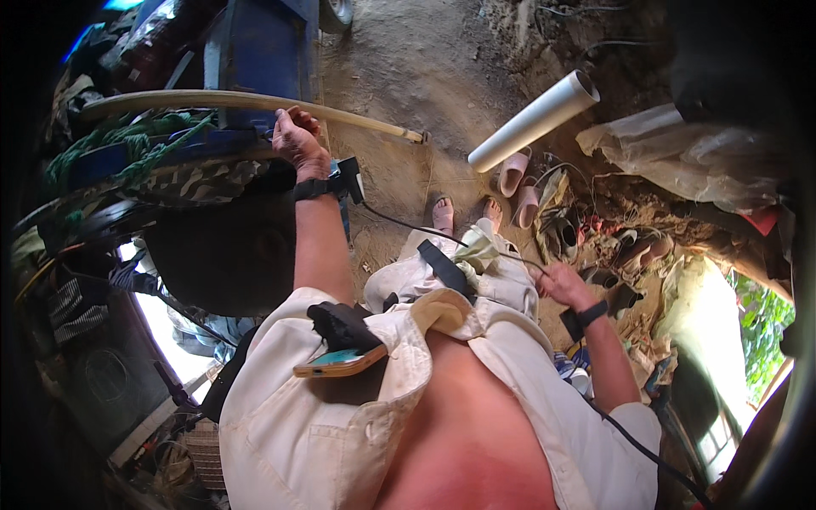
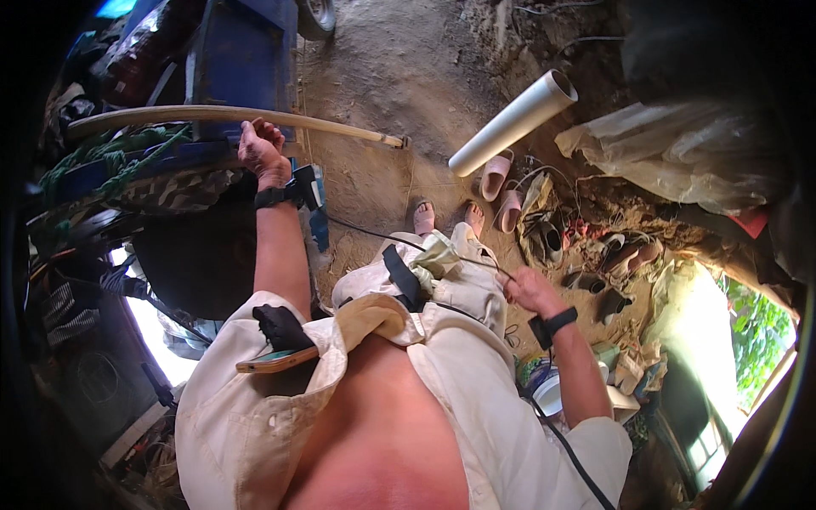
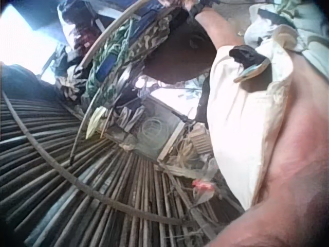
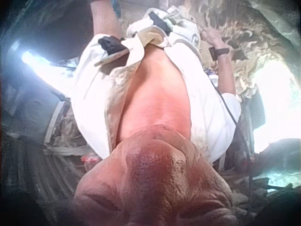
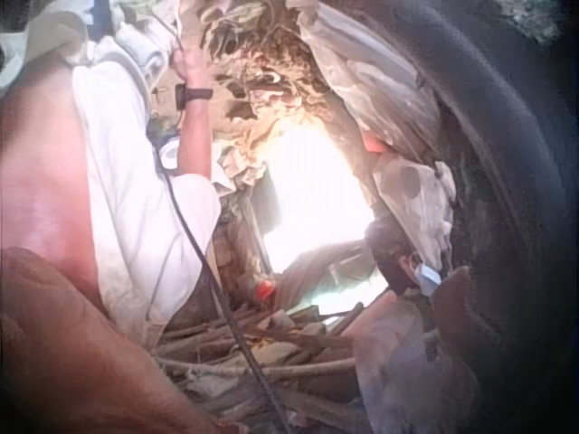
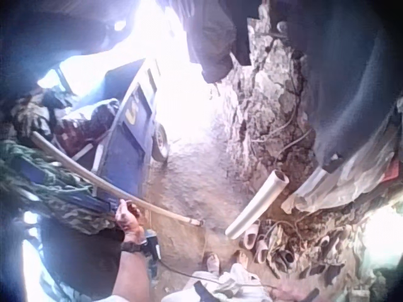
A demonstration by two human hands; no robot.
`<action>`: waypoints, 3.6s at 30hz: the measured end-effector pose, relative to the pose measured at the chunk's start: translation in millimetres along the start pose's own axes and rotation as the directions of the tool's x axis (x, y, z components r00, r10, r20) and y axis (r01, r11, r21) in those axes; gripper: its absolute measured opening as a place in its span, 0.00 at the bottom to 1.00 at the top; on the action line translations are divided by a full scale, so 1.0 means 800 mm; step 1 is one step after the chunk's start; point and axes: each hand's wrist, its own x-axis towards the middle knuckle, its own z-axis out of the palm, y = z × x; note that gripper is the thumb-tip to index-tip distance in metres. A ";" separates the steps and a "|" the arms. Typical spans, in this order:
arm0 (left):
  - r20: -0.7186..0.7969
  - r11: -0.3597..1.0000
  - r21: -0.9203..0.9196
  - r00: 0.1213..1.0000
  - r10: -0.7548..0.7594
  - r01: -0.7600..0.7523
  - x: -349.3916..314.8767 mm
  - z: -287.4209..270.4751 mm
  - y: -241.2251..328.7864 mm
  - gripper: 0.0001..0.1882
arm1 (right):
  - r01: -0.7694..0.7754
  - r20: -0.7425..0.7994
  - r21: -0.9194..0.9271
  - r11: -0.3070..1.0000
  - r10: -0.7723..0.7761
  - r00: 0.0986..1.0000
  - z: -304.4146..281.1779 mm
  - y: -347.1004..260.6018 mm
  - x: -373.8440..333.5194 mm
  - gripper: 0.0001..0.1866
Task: The person picks up a white PVC pipe and a wooden stick, then uses tape to secure the stick to the pipe. They handle a small container and a bucket, moving items around a cluttered workspace before placing the assembled pipe and stick on the floor.
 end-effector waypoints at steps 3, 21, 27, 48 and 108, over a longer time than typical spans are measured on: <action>0.010 0.995 -0.100 1.000 0.005 -0.004 0.016 0.008 0.008 0.20 | -0.053 0.015 -0.061 0.997 0.054 0.998 0.005 -0.017 -0.008 0.27; 0.023 0.726 0.683 0.995 0.094 -0.084 0.098 -0.036 0.045 0.22 | 0.465 -0.654 0.746 0.476 0.397 0.644 -0.162 0.040 0.061 0.14; 0.042 0.679 0.732 0.991 -0.125 0.055 0.086 -0.011 0.059 0.25 | 0.309 -0.688 0.635 0.708 0.336 0.643 -0.299 0.091 0.121 0.12; 0.406 0.876 0.377 0.904 0.134 -0.300 0.148 0.130 0.262 0.28 | 0.439 -0.577 0.076 0.895 -0.319 0.752 -0.572 -0.074 0.121 0.11; -0.258 0.370 0.929 0.749 0.610 0.018 0.139 0.020 0.117 0.33 | -0.267 -0.894 -0.287 0.920 -0.157 0.420 -0.400 0.123 0.343 0.30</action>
